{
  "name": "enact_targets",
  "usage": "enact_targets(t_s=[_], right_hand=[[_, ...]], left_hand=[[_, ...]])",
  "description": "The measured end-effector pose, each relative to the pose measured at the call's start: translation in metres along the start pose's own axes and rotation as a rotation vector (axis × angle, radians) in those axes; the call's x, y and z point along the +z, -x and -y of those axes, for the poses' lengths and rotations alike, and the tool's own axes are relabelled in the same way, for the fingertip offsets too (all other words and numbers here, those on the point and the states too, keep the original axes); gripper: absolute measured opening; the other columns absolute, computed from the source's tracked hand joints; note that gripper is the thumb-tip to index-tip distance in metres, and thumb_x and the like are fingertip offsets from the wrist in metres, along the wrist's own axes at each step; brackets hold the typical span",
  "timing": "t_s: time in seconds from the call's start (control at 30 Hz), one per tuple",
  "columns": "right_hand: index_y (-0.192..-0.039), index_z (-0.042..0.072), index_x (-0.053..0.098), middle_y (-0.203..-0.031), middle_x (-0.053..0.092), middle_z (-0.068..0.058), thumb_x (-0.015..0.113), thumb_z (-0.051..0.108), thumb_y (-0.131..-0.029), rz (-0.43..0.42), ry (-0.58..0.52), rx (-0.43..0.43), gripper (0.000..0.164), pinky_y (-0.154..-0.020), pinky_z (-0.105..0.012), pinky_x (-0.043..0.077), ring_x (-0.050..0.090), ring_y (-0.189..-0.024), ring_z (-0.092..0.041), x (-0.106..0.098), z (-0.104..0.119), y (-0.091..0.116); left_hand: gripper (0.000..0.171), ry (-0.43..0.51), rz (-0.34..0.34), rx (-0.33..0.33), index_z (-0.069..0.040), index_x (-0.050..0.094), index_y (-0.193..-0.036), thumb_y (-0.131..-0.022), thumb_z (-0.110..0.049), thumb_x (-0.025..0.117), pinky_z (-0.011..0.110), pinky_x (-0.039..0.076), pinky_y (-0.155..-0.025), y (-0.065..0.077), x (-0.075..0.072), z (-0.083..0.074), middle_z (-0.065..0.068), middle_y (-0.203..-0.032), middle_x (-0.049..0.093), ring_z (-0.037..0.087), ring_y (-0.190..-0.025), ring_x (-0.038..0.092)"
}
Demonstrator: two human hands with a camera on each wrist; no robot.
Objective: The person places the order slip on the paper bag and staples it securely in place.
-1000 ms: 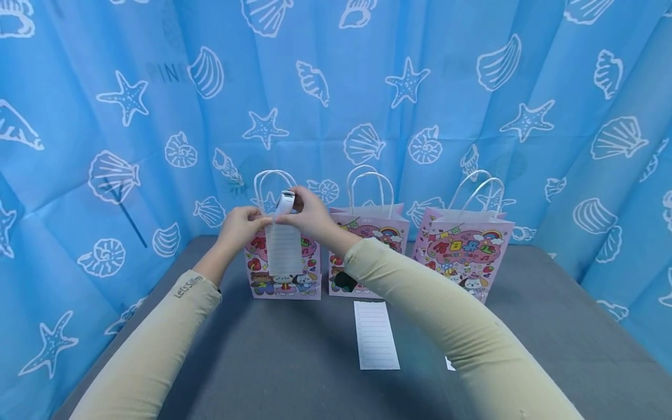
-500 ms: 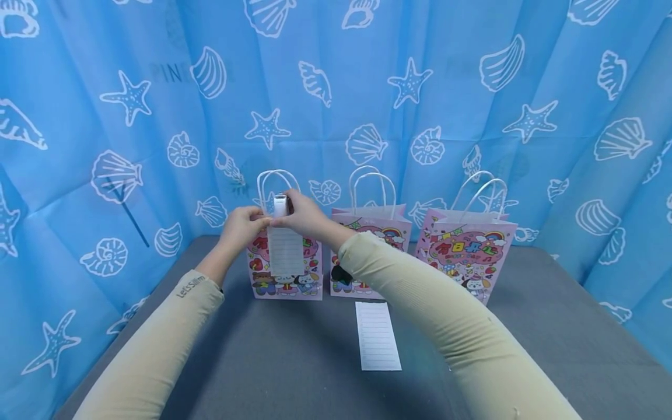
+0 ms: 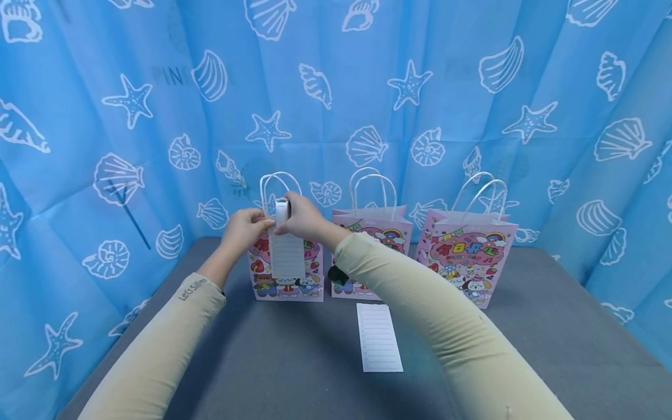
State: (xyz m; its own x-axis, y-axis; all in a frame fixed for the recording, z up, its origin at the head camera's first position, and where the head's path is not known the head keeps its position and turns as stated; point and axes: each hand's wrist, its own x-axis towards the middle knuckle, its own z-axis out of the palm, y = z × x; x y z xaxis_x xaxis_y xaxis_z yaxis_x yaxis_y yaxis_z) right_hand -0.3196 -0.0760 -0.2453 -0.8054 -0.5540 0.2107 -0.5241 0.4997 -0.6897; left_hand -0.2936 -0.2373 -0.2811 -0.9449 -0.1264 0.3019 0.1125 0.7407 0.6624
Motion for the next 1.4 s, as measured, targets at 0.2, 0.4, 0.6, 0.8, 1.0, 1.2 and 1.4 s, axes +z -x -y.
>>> enact_targets(t_s=[0.2,0.4,0.6,0.8,1.0,1.2,1.4], right_hand=[[-0.132,-0.001,0.045,-0.107,0.06,-0.015,0.08,0.008,-0.08,-0.03,0.036,-0.03,0.063,-0.075,-0.032,0.052,0.061,-0.091,-0.025,0.002,-0.002,-0.001],[-0.124,0.0,0.051,-0.104,0.063,-0.014,0.079,0.009,-0.081,-0.109,0.114,-0.058,0.053,-0.073,-0.031,0.053,0.063,-0.089,-0.024,0.008,-0.006,-0.001],[-0.121,0.0,0.053,-0.105,0.063,-0.014,0.08,0.01,-0.081,-0.139,0.122,-0.053,0.05,-0.074,-0.033,0.053,0.063,-0.09,-0.025,0.008,-0.002,0.0],[-0.131,-0.001,0.045,-0.109,0.057,-0.016,0.078,0.012,-0.084,-0.161,-0.251,0.011,0.06,-0.076,-0.033,0.051,0.057,-0.094,-0.025,-0.005,0.003,0.007],[-0.14,0.001,0.036,-0.124,0.053,-0.016,0.074,0.01,-0.087,-0.207,-0.506,0.045,0.067,-0.093,-0.04,0.048,0.055,-0.112,-0.029,-0.028,0.009,0.023],[-0.144,0.002,0.03,-0.128,0.048,-0.018,0.074,0.009,-0.087,-0.257,-0.567,0.068,0.072,-0.092,-0.037,0.048,0.053,-0.114,-0.028,-0.051,0.007,0.045],[-0.144,0.004,0.03,-0.134,0.042,-0.018,0.075,0.005,-0.085,-0.283,-0.603,0.098,0.074,-0.093,-0.038,0.048,0.052,-0.117,-0.03,-0.073,-0.002,0.067]], left_hand=[[0.025,0.015,0.006,0.003,-0.001,0.063,-0.089,-0.097,-0.025,0.062,0.035,0.042,-0.063,0.001,-0.001,0.0,0.013,-0.084,0.064,0.023,-0.073,0.053],[0.025,0.013,0.024,0.021,-0.001,0.065,-0.091,-0.097,-0.025,0.062,0.034,0.043,-0.062,0.0,0.001,0.0,0.013,-0.086,0.065,0.023,-0.074,0.053],[0.024,0.009,0.029,0.019,0.0,0.065,-0.093,-0.098,-0.023,0.061,0.034,0.042,-0.062,-0.002,-0.001,-0.001,0.013,-0.086,0.064,0.023,-0.074,0.052],[0.024,0.004,0.021,0.032,-0.002,0.061,-0.086,-0.098,-0.022,0.061,0.033,0.041,-0.061,0.001,-0.001,-0.001,0.011,-0.08,0.06,0.021,-0.07,0.05],[0.027,0.008,0.019,0.038,0.001,0.063,-0.1,-0.098,-0.026,0.061,0.043,0.047,-0.076,0.002,0.0,0.002,0.016,-0.099,0.061,0.03,-0.088,0.057],[0.039,0.016,0.038,0.054,0.005,0.059,-0.121,-0.097,-0.026,0.061,0.052,0.042,-0.094,0.005,-0.001,0.002,0.024,-0.124,0.052,0.039,-0.115,0.051],[0.052,0.004,0.018,0.094,0.005,0.047,-0.136,-0.095,-0.022,0.063,0.058,0.025,-0.108,0.012,-0.007,-0.003,0.026,-0.143,0.039,0.043,-0.136,0.029]])
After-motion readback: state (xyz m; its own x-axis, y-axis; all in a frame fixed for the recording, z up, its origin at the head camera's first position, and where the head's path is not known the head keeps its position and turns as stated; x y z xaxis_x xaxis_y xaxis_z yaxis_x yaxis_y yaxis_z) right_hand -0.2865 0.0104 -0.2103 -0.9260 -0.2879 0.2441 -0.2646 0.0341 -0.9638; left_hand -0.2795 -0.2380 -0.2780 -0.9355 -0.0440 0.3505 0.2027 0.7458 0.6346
